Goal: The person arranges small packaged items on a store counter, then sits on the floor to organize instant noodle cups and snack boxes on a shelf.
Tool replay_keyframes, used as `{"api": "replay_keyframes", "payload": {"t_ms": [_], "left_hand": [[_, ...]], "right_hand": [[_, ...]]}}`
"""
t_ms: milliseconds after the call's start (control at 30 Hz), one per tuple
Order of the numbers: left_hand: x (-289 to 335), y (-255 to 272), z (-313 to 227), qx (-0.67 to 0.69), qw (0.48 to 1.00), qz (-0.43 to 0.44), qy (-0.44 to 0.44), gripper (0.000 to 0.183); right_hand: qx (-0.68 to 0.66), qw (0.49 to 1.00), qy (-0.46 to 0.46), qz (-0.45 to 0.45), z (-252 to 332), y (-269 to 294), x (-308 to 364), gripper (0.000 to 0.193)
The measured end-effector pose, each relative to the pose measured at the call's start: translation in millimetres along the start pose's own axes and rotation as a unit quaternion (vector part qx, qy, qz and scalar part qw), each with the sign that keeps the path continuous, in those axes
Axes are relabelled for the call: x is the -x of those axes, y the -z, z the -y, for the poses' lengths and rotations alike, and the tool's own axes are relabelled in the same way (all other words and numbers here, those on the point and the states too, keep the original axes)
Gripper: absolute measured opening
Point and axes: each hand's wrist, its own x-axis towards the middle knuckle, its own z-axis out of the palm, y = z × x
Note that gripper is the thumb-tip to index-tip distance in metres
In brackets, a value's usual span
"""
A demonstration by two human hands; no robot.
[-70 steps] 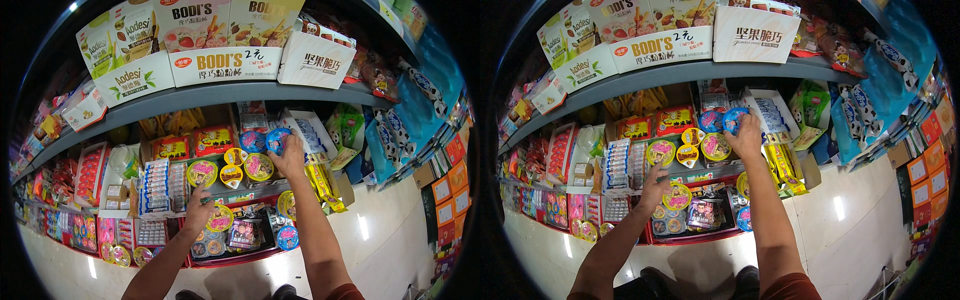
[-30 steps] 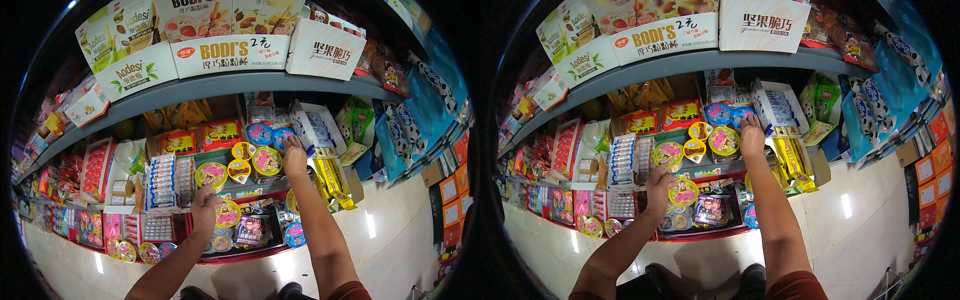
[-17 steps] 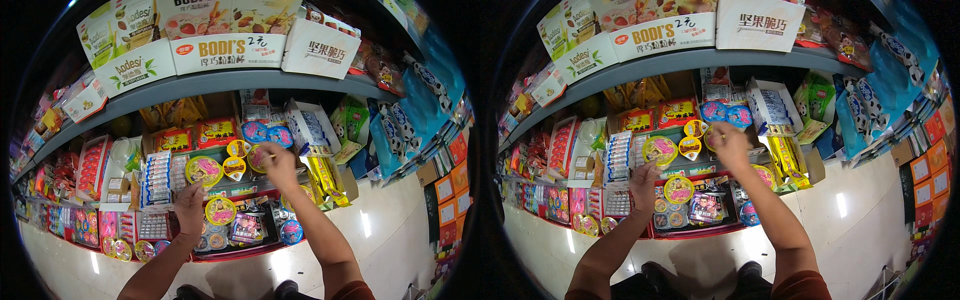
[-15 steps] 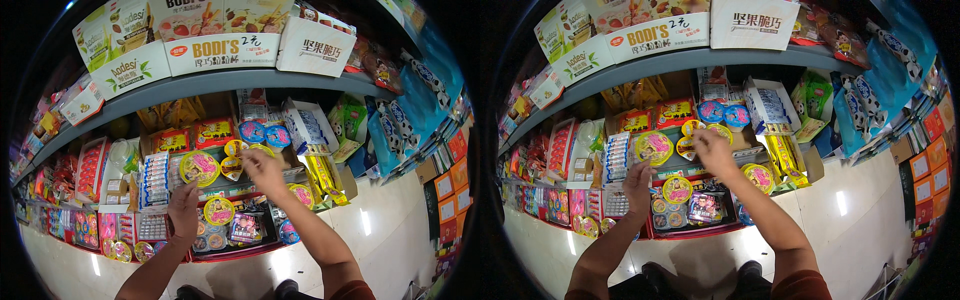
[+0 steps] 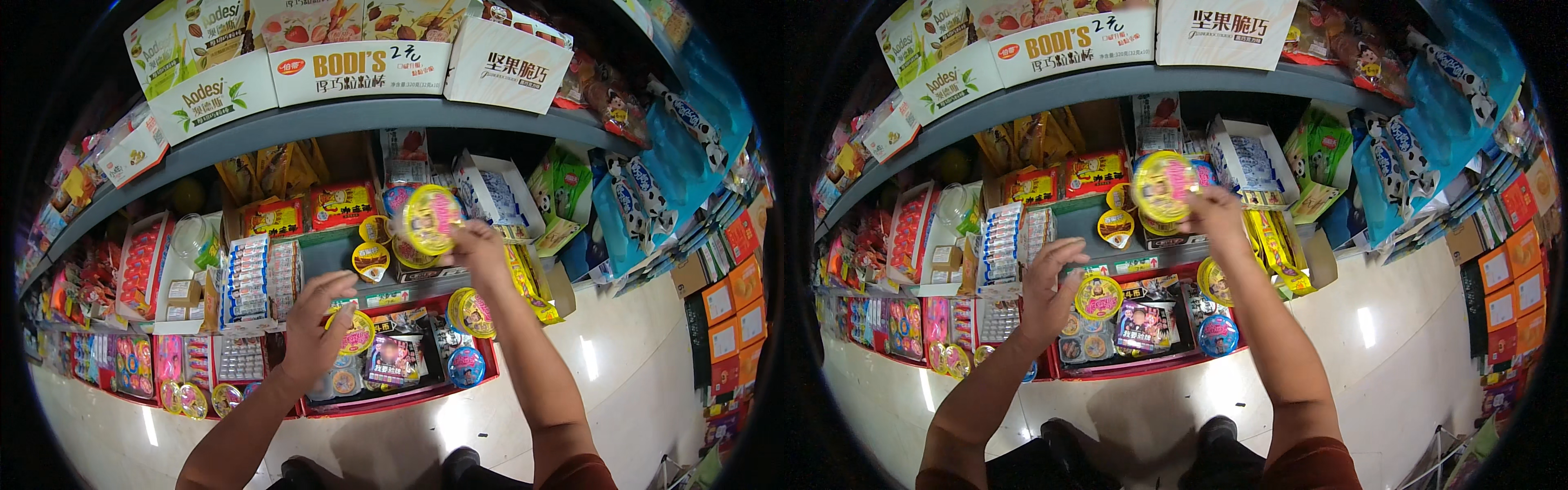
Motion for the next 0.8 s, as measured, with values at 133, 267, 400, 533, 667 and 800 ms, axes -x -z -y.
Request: {"api": "replay_keyframes", "payload": {"t_ms": [133,267,400,533,667,800], "left_hand": [[13.3,20.2,35.4,0.003,0.997,-0.007,0.072,0.024],[18.0,21.2,42.8,-0.025,0.997,-0.035,0.058,0.018],[20.6,24.2,45.2,-0.039,0.997,-0.020,0.059,0.018],[19.3,19.9,49.7,-0.016,0.996,-0.027,0.080,0.019],[23.7,24.7,58.9,-0.039,0.996,-0.021,0.073,0.019],[35.2,20.9,73.7,-0.013,0.996,0.031,0.088,0.022]], "right_hand": [[0.161,0.981,-0.009,-0.109,7.9,37.5,-1.4,0.017],[0.248,0.956,-0.041,-0.150,-10.4,52.0,-6.2,0.022],[0.271,0.944,-0.046,-0.181,-30.0,41.0,-16.8,0.025],[0.298,0.934,-0.099,-0.168,-39.1,56.2,-28.1,0.023],[0.196,0.960,-0.121,-0.159,-29.5,48.8,-22.0,0.023],[0.237,0.946,-0.164,-0.146,-27.7,45.8,-21.8,0.028]]}}
